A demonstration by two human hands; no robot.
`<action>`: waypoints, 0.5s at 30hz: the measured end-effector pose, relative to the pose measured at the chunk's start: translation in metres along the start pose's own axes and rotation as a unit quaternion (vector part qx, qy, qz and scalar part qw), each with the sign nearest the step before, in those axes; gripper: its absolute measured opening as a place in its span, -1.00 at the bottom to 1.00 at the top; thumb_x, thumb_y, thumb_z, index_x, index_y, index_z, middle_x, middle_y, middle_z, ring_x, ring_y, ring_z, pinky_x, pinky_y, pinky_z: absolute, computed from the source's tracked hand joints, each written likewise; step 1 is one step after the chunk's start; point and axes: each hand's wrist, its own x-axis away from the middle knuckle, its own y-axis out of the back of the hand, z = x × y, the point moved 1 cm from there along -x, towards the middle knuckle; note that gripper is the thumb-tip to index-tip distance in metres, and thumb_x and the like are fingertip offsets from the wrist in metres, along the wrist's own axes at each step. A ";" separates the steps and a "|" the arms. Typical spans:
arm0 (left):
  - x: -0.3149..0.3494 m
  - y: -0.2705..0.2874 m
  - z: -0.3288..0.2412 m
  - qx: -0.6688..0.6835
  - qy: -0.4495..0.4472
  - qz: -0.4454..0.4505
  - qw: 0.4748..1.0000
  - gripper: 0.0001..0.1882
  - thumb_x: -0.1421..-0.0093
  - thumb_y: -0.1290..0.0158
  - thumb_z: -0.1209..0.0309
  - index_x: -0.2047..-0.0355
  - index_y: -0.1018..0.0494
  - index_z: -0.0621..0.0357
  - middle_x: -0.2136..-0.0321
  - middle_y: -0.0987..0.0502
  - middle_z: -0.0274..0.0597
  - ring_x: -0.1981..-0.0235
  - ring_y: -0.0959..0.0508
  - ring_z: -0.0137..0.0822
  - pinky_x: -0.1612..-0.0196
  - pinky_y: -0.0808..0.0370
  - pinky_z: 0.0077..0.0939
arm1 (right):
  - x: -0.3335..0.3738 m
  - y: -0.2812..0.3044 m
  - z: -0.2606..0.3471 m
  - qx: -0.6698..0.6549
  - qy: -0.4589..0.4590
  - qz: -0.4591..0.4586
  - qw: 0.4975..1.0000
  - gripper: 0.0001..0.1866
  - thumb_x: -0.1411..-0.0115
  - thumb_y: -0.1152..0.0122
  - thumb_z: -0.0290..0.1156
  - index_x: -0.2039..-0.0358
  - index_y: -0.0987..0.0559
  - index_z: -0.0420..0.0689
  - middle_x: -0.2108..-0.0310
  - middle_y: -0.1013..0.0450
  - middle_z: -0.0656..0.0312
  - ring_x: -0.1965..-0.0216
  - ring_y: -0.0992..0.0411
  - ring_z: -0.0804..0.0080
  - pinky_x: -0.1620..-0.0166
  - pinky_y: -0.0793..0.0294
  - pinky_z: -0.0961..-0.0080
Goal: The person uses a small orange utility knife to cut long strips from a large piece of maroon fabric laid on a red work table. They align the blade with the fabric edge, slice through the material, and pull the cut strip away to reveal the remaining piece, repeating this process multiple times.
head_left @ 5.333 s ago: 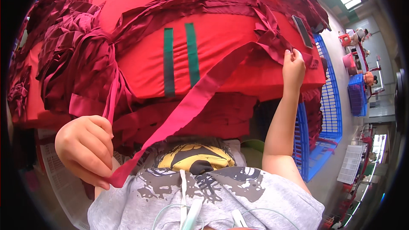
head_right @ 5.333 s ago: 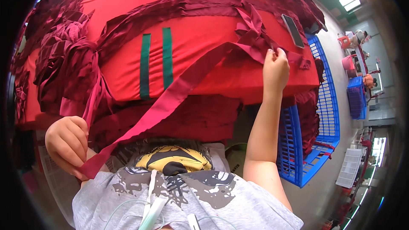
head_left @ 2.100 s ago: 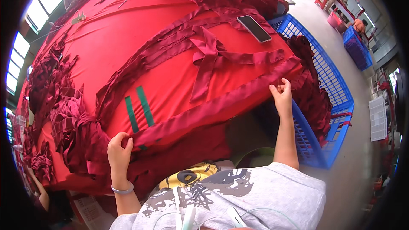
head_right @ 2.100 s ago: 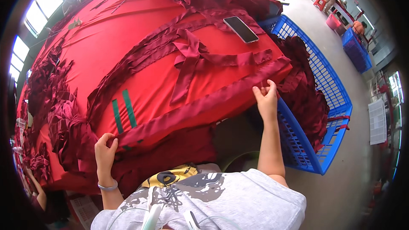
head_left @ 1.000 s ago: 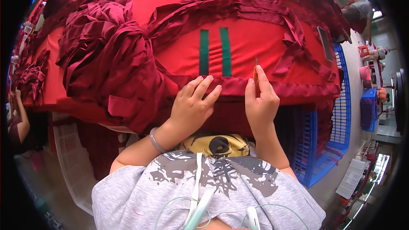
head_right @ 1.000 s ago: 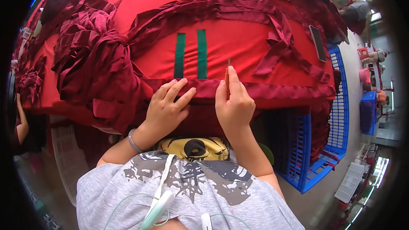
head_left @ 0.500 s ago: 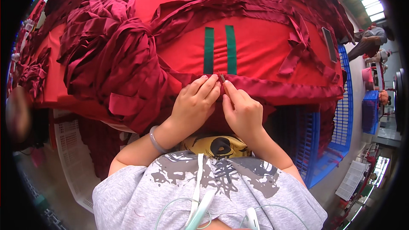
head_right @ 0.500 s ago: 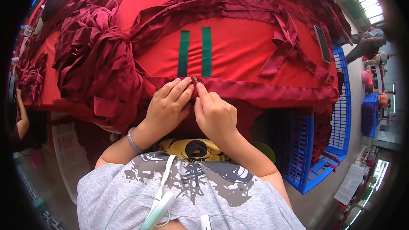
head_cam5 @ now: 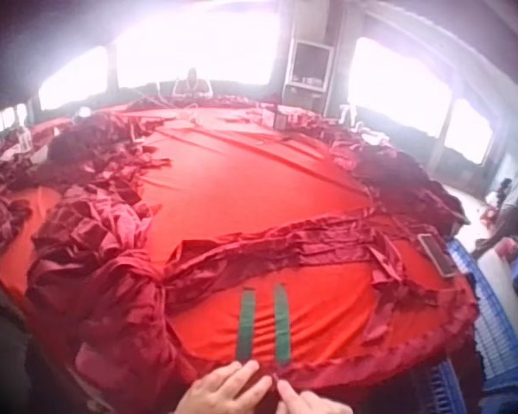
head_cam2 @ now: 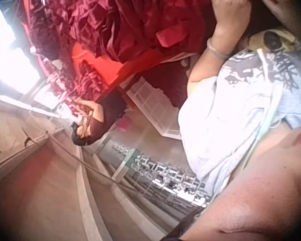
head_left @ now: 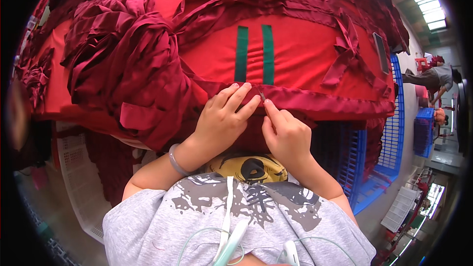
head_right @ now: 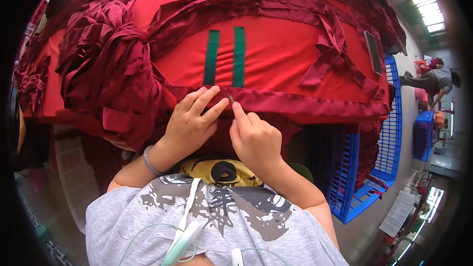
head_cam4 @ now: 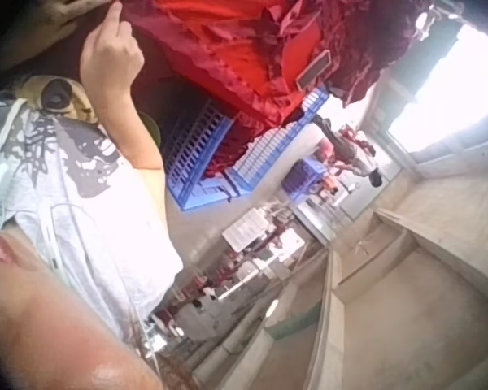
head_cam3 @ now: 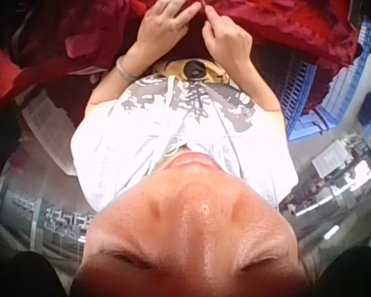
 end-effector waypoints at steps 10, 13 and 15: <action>0.001 0.001 0.001 -0.002 0.002 0.004 1.000 -0.47 0.06 -0.16 0.44 -0.02 -0.49 -0.07 -0.13 -0.37 -0.21 -0.07 -0.39 -0.17 -0.10 -0.38 -0.28 | -0.006 0.008 0.001 -0.022 0.005 0.006 1.000 -0.63 -0.05 -0.23 -0.46 0.07 -0.59 -0.19 0.63 -0.37 0.22 0.66 -0.42 0.34 0.59 -0.38 0.42; 0.000 0.004 0.000 0.005 0.004 0.008 1.000 -0.47 0.05 -0.15 0.44 -0.01 -0.49 -0.07 -0.13 -0.36 -0.21 -0.08 -0.38 -0.17 -0.09 -0.39 -0.29 | -0.013 0.000 0.002 0.003 0.016 -0.013 1.000 -0.63 -0.07 -0.23 -0.46 0.07 -0.58 -0.20 0.63 -0.37 0.20 0.65 -0.43 0.34 0.59 -0.39 0.41; -0.001 0.006 -0.001 0.013 0.004 0.012 1.000 -0.48 0.06 -0.15 0.44 -0.01 -0.49 -0.08 -0.13 -0.36 -0.21 -0.08 -0.38 -0.17 -0.08 -0.39 -0.29 | -0.019 0.000 -0.004 -0.013 0.006 -0.076 0.997 -0.63 -0.07 -0.23 -0.47 0.06 -0.57 -0.20 0.63 -0.37 0.20 0.65 -0.43 0.34 0.59 -0.39 0.42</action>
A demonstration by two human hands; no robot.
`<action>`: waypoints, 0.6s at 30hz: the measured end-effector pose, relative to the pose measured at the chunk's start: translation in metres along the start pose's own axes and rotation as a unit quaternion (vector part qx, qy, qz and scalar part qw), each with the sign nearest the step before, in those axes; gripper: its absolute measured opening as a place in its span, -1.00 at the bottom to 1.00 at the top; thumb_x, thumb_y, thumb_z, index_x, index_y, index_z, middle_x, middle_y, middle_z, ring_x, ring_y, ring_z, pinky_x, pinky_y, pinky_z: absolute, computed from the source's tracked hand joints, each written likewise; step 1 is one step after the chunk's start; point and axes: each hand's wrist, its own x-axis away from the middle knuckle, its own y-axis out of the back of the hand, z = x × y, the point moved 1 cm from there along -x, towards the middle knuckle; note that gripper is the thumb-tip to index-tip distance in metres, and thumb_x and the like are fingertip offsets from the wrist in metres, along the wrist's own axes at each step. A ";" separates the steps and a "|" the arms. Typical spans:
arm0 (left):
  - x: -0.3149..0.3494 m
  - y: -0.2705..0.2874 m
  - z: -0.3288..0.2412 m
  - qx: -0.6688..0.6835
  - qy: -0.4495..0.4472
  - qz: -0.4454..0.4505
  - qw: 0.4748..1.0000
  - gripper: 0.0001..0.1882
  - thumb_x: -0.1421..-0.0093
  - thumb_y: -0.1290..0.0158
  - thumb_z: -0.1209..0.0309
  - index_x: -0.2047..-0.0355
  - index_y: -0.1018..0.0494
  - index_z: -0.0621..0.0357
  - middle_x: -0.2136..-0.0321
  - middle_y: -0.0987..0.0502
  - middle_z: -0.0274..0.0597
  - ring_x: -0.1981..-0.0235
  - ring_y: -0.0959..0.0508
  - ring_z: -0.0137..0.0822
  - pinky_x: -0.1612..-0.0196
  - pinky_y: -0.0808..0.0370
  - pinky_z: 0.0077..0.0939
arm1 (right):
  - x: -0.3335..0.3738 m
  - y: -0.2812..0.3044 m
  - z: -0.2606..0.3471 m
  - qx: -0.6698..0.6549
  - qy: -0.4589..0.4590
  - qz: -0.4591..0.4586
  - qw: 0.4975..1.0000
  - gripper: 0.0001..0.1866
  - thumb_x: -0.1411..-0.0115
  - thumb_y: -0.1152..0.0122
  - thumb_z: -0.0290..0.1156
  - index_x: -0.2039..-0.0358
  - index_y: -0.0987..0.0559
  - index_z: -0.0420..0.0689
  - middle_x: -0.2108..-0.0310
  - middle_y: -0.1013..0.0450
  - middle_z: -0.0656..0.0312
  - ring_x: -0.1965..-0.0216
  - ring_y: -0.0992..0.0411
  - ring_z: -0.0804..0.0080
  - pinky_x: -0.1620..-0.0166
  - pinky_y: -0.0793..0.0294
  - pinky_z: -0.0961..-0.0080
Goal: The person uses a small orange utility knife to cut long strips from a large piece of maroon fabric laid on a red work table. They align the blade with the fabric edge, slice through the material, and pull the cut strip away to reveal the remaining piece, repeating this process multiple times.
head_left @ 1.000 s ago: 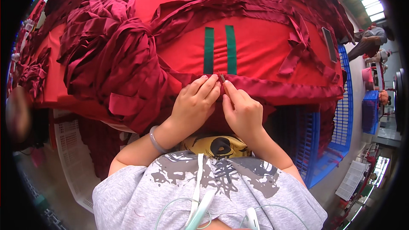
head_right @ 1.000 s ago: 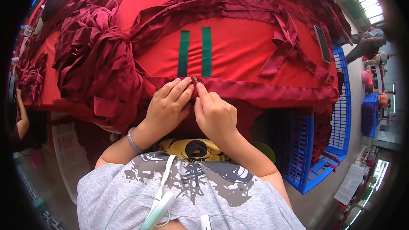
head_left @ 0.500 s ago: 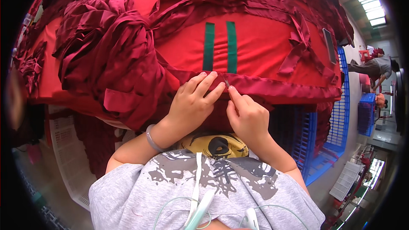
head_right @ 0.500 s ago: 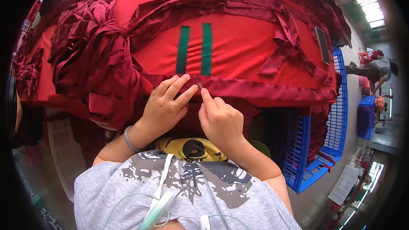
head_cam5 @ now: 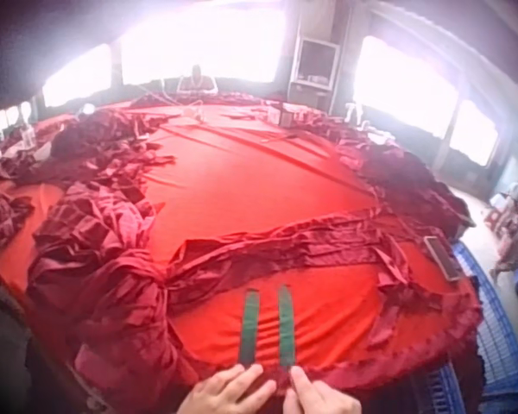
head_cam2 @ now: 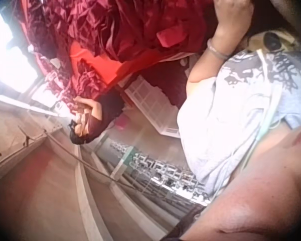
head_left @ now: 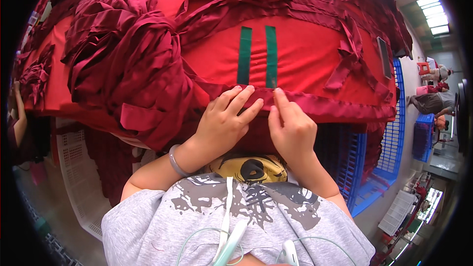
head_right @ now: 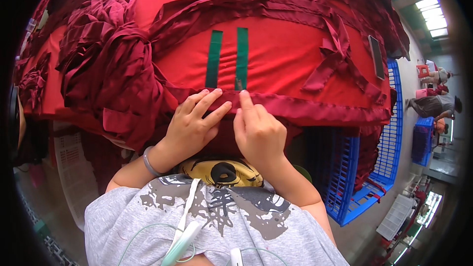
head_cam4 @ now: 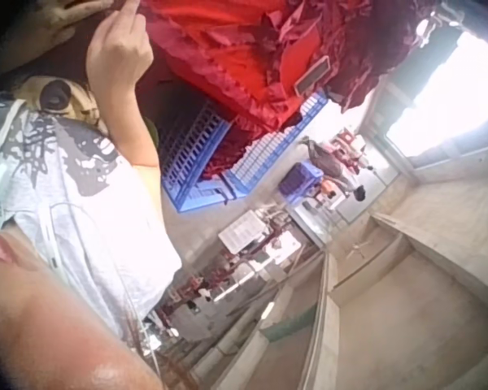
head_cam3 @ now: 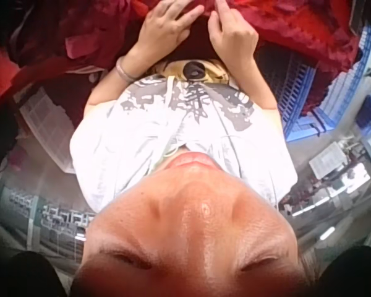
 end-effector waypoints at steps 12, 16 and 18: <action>0.000 -0.001 0.002 0.011 0.003 0.001 1.000 -0.43 0.07 -0.17 0.44 -0.04 -0.48 -0.11 -0.14 -0.34 -0.24 -0.08 -0.37 -0.17 -0.08 -0.39 -0.30 | -0.003 0.006 0.003 0.016 0.002 0.016 1.000 -0.60 -0.08 -0.22 -0.49 0.02 -0.54 -0.24 0.57 -0.40 0.18 0.63 -0.44 0.30 0.58 -0.40 0.41; 0.002 -0.001 0.003 0.016 0.007 0.005 1.000 -0.42 0.08 -0.17 0.45 -0.04 -0.48 -0.11 -0.14 -0.35 -0.24 -0.08 -0.37 -0.18 -0.08 -0.39 -0.31 | -0.016 0.005 -0.007 -0.041 0.020 -0.031 0.998 -0.64 -0.09 -0.20 -0.52 0.06 -0.53 -0.25 0.55 -0.44 0.16 0.58 -0.45 0.25 0.50 -0.44 0.35; 0.003 -0.002 0.003 0.010 0.009 -0.004 1.000 -0.43 0.08 -0.17 0.45 -0.03 -0.48 -0.12 -0.14 -0.35 -0.25 -0.08 -0.37 -0.18 -0.08 -0.39 -0.31 | -0.014 0.009 -0.004 -0.032 0.024 0.021 0.999 -0.66 -0.07 -0.20 -0.53 0.09 -0.55 -0.25 0.56 -0.43 0.17 0.58 -0.44 0.24 0.49 -0.43 0.34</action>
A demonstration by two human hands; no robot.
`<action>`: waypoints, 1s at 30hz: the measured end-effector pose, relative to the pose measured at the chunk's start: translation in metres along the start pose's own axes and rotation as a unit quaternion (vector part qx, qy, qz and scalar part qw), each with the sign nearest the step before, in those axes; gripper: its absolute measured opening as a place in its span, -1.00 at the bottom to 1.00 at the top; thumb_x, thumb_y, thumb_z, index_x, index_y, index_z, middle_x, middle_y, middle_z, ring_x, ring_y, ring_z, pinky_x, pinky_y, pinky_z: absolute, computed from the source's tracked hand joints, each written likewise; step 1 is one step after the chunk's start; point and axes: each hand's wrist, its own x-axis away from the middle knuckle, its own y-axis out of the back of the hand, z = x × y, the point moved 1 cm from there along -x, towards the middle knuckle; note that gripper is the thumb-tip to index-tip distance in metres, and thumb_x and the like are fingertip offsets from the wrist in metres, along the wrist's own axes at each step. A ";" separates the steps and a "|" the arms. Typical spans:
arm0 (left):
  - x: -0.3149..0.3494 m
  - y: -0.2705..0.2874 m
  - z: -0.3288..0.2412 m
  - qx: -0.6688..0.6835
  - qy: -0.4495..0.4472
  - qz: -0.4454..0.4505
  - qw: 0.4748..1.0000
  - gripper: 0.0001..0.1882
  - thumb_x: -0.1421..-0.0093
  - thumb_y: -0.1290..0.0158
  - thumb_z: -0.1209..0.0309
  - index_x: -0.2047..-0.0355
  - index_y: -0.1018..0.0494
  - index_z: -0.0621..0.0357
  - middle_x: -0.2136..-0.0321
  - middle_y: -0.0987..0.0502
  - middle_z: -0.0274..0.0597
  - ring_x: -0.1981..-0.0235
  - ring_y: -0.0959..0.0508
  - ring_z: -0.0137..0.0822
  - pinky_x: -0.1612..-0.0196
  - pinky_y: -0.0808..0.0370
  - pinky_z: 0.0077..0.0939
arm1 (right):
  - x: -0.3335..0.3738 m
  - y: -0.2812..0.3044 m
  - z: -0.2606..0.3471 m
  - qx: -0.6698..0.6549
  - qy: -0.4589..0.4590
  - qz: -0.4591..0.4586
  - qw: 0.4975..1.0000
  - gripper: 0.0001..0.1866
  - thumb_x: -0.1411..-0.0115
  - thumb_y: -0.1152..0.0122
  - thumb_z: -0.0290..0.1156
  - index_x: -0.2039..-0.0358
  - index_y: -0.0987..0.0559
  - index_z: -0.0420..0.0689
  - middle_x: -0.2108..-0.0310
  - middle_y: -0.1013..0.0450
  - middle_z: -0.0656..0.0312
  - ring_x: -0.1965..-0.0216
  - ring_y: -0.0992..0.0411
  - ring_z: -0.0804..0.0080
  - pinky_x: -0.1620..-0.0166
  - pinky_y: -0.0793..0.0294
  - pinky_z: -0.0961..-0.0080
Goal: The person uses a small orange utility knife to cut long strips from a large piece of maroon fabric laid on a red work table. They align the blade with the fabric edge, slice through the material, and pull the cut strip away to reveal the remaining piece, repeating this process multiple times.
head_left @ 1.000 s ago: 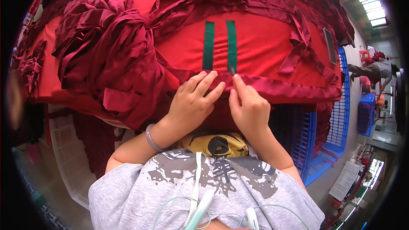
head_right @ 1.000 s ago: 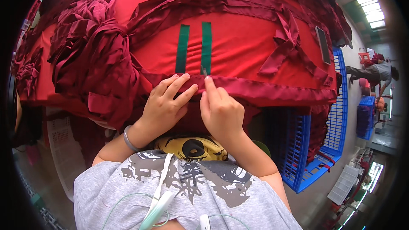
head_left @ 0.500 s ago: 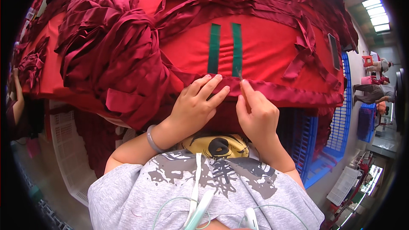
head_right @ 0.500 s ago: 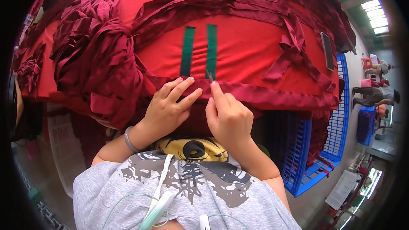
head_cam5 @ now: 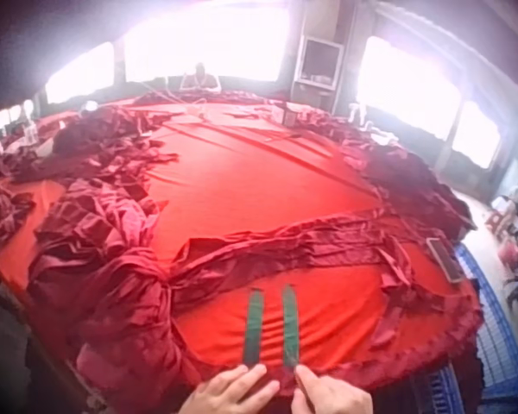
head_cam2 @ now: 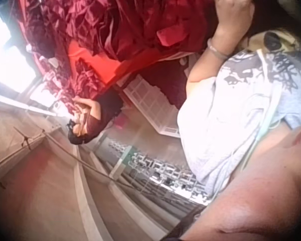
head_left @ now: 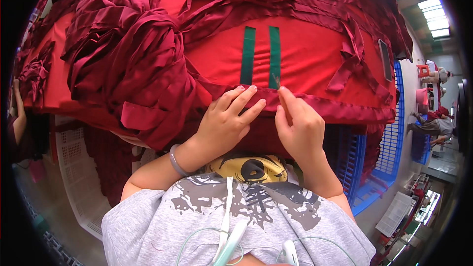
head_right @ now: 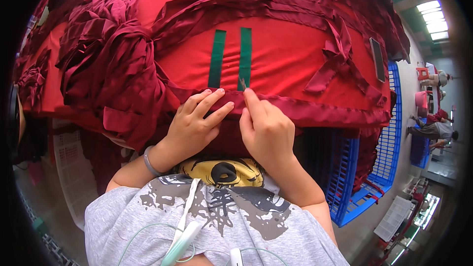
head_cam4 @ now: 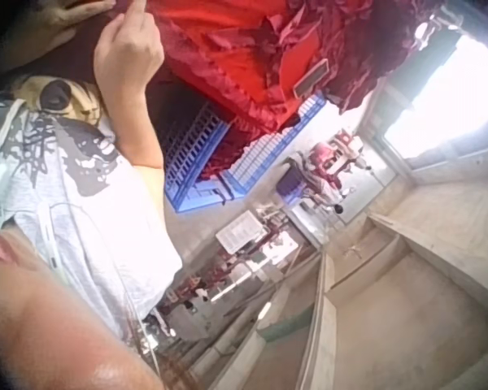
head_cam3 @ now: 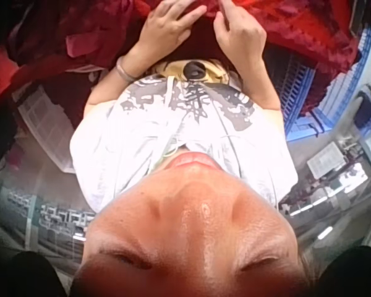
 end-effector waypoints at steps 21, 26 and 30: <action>0.003 -0.003 0.001 -0.004 0.002 -0.006 1.000 -0.44 0.03 -0.15 0.44 -0.06 -0.47 -0.12 -0.14 -0.35 -0.24 -0.10 -0.36 -0.19 -0.07 -0.39 -0.32 | -0.022 -0.018 -0.009 -0.129 -0.035 0.008 0.991 -0.80 -0.07 -0.14 -0.57 0.24 -0.53 -0.19 0.51 -0.43 0.13 0.46 -0.46 0.10 0.39 -0.44 0.26; 0.001 -0.003 0.002 -0.016 -0.022 -0.009 1.000 -0.45 0.01 -0.14 0.44 -0.08 -0.46 -0.10 -0.13 -0.36 -0.23 -0.10 -0.36 -0.18 -0.07 -0.39 -0.32 | -0.032 -0.030 -0.012 -0.088 -0.062 0.046 0.993 -0.95 -0.09 -0.12 -0.51 0.40 -0.51 -0.15 0.47 -0.46 0.09 0.41 -0.48 0.07 0.37 -0.44 0.21; 0.005 -0.005 0.000 -0.019 -0.016 -0.030 0.999 -0.49 0.02 -0.14 0.44 -0.03 -0.49 -0.10 -0.07 -0.40 -0.27 -0.06 -0.38 -0.22 -0.03 -0.40 -0.33 | -0.036 -0.023 -0.025 -0.162 -0.148 -0.031 0.975 -0.93 -0.17 -0.12 -0.50 0.35 -0.52 -0.23 0.43 -0.49 0.04 0.42 -0.50 0.11 0.37 -0.44 0.31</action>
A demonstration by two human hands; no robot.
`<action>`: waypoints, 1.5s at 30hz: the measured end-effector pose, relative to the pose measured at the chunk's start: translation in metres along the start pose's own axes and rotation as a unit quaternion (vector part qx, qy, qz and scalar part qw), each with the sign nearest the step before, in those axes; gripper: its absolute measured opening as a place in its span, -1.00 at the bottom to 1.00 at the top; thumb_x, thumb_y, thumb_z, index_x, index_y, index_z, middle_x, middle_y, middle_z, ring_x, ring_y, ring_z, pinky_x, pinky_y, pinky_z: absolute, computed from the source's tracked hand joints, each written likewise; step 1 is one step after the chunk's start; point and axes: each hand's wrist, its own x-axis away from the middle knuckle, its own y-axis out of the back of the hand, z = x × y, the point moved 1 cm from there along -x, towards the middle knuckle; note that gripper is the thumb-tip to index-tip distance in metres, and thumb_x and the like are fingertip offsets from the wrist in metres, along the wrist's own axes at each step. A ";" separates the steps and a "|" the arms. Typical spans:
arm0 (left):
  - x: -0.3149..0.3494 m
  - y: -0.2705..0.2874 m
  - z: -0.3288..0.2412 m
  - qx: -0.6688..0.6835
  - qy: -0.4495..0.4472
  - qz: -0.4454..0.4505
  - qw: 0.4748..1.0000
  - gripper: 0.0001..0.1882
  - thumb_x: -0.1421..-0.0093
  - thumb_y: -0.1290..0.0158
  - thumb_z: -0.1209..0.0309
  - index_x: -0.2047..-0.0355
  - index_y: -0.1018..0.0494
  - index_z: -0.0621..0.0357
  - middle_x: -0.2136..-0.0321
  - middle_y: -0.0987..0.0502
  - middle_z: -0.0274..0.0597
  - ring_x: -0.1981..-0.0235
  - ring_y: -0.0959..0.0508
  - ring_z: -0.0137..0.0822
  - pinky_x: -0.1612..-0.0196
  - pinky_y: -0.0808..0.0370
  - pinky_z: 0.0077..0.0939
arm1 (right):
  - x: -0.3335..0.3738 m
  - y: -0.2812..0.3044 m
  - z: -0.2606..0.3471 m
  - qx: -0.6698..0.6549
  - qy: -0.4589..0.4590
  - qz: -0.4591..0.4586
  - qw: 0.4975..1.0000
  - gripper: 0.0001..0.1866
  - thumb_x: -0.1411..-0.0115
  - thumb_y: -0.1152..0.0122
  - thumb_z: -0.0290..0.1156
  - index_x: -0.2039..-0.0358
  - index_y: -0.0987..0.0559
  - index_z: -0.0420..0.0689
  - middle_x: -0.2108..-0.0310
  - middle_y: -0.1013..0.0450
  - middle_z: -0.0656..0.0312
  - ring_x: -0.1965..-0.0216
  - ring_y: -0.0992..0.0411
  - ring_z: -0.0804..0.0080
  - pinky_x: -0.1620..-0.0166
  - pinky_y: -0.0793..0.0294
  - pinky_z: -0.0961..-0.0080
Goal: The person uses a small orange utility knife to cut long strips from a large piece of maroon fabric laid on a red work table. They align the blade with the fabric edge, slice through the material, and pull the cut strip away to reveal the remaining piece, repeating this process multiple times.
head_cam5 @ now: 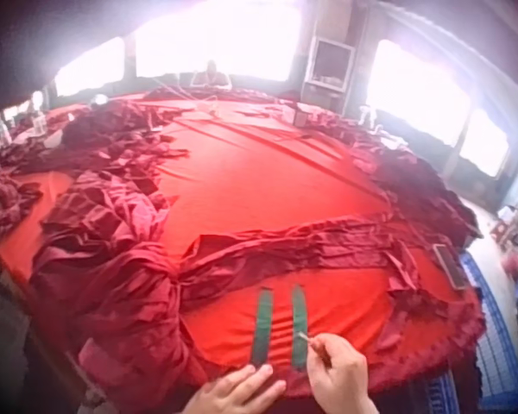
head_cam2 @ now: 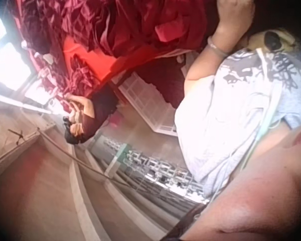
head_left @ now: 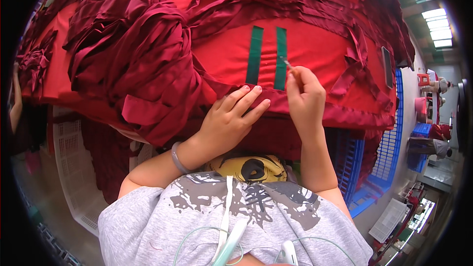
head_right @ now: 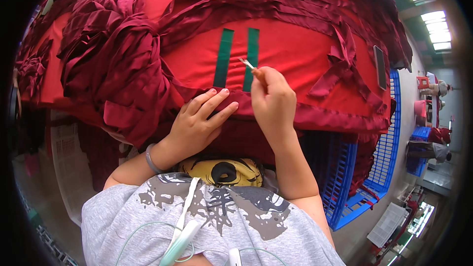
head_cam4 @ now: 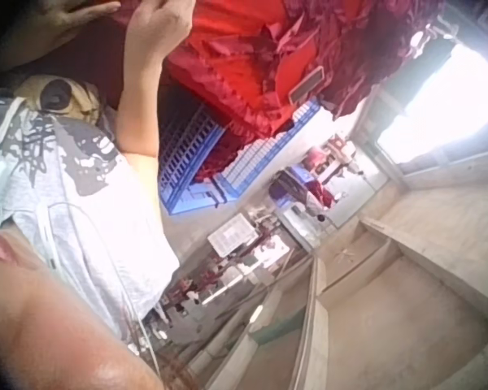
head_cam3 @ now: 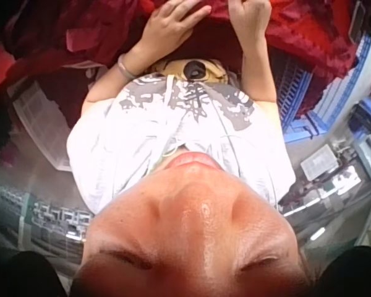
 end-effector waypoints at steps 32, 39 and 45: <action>-0.138 -0.003 0.089 -0.090 0.160 -0.110 0.977 -0.81 -0.11 -0.06 0.32 0.45 -0.59 0.15 0.45 -0.54 -0.14 0.38 -0.57 -0.15 0.33 -0.50 -0.24 | 0.075 0.070 -0.051 -0.215 -0.094 -0.038 0.971 -0.68 -0.19 -0.19 -0.60 0.64 -0.31 -0.16 0.66 -0.09 0.51 0.60 0.01 0.78 0.55 0.07 0.69; -0.089 0.080 0.019 0.078 0.064 0.218 0.971 -0.79 -0.06 -0.14 0.29 0.49 -0.55 0.22 0.67 -0.48 -0.07 0.60 -0.53 -0.08 0.44 -0.47 -0.34 | 0.066 0.062 -0.035 -0.374 -0.246 0.227 0.865 -0.52 -0.35 -0.06 -0.23 0.68 -0.53 -0.19 0.73 -0.36 0.37 0.71 -0.21 0.74 0.61 -0.14 0.73; -0.075 0.109 0.024 0.375 -0.113 0.365 0.844 -0.87 0.00 -0.23 0.42 0.39 -0.61 0.13 0.52 -0.57 -0.19 0.41 -0.58 -0.15 0.31 -0.49 -0.38 | 0.069 0.022 -0.007 -0.484 -0.224 0.348 0.771 -0.57 -0.38 0.04 -0.03 0.11 -0.47 -0.17 0.64 -0.25 0.43 0.66 -0.16 0.73 0.59 -0.12 0.69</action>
